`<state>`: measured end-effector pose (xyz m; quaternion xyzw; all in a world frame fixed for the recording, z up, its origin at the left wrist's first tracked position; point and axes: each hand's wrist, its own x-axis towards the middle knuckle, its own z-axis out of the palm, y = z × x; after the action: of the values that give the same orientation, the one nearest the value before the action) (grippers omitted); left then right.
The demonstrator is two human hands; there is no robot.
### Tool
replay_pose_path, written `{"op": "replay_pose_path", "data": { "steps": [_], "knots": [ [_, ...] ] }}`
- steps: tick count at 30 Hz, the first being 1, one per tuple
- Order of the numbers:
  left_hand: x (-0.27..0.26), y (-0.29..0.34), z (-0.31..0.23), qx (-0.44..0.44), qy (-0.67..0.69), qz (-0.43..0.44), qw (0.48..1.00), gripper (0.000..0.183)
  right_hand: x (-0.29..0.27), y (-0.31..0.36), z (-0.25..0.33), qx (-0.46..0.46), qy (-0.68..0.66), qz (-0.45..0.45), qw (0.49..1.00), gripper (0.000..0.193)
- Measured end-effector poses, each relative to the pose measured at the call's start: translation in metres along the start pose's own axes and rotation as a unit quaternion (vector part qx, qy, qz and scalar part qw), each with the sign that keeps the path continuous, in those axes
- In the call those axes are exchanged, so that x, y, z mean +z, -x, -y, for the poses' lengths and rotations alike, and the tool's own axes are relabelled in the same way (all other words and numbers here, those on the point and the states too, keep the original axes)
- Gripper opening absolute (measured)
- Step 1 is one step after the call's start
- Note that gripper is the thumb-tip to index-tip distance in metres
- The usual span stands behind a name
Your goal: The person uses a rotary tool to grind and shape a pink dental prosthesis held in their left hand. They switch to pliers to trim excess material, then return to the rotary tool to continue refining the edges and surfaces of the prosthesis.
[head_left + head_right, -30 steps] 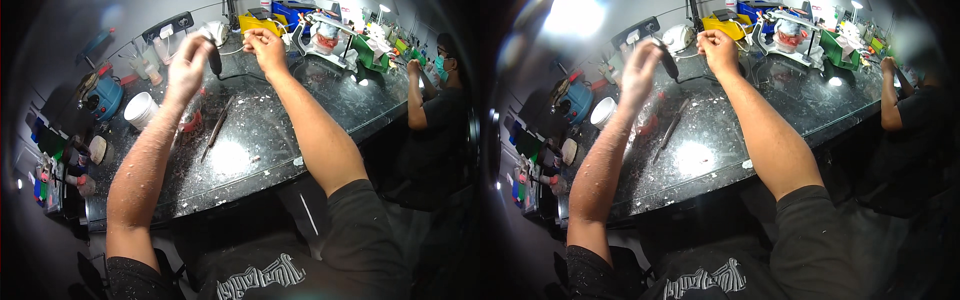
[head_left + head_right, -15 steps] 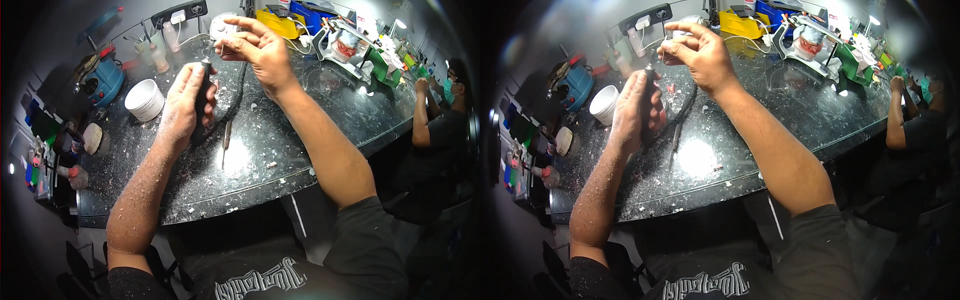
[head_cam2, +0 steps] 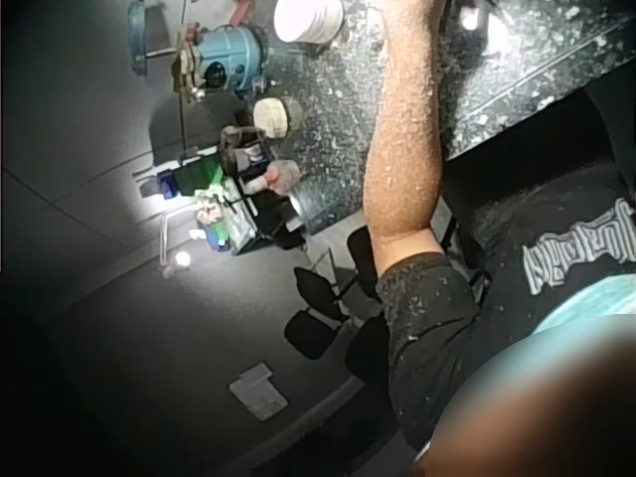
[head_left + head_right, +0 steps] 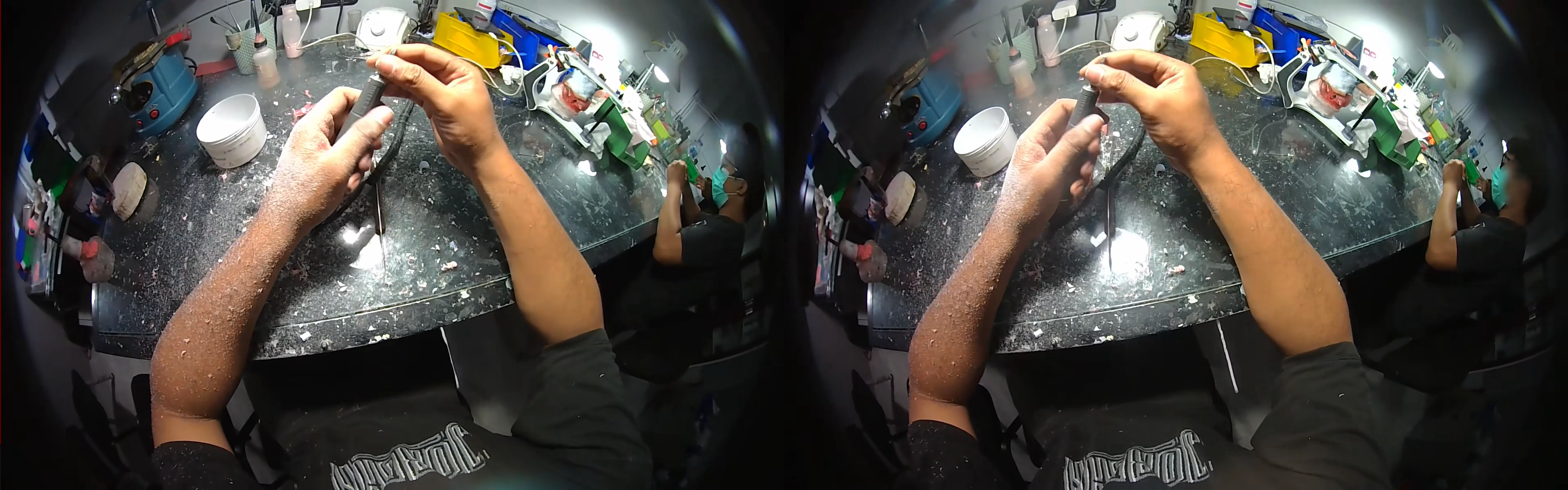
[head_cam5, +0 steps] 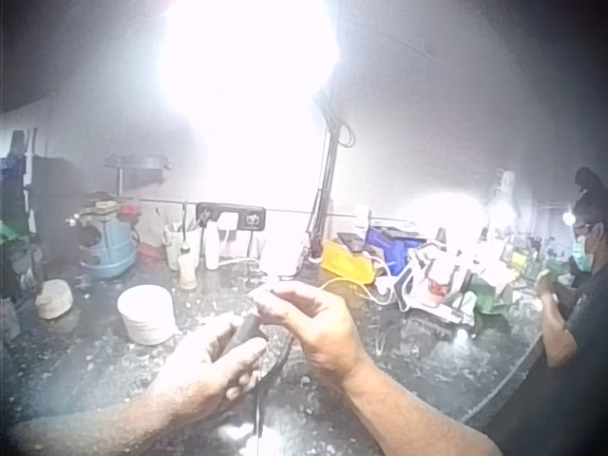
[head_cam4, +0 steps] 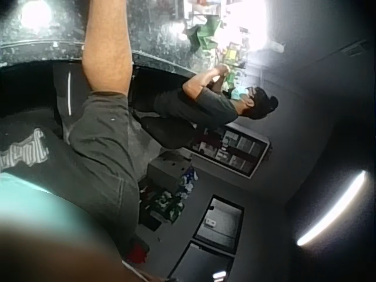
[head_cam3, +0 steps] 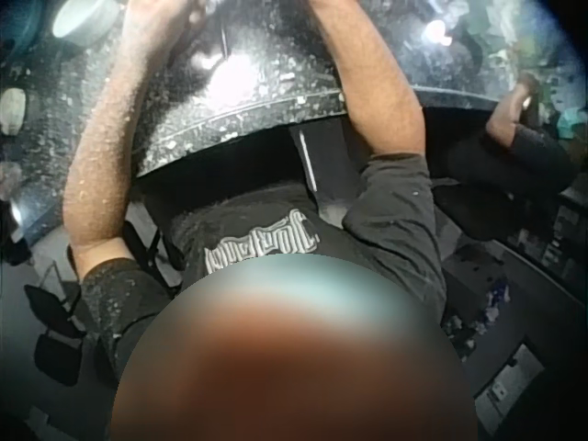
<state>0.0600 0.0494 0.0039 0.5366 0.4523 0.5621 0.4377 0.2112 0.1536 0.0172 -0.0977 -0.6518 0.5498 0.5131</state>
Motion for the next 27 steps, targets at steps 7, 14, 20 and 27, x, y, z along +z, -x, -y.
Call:
{"op": "replay_pose_path", "data": {
  "steps": [7, 14, 20, 27],
  "knots": [
    [-0.003, -0.003, 0.013, -0.025, -0.089, -0.004, 0.996, 0.025, -0.009, -0.001, -0.004, 0.068, -0.018, 0.04, 0.997, 0.029],
    [-0.013, 0.007, -0.002, -0.156, 0.204, 0.219, 0.941, 0.031, -0.001, 0.009, 0.007, 0.155, -0.062, 0.228, 0.959, 0.05],
    [-0.027, 0.004, -0.003, -0.208, 0.265, 0.26, 0.905, 0.025, 0.007, 0.012, 0.002, 0.174, -0.05, 0.213, 0.96, 0.046],
    [-0.003, 0.004, -0.008, -0.084, 0.046, 0.026, 0.995, 0.014, 0.006, 0.011, -0.001, 0.146, -0.02, 0.169, 0.975, 0.041]
  ]
}}
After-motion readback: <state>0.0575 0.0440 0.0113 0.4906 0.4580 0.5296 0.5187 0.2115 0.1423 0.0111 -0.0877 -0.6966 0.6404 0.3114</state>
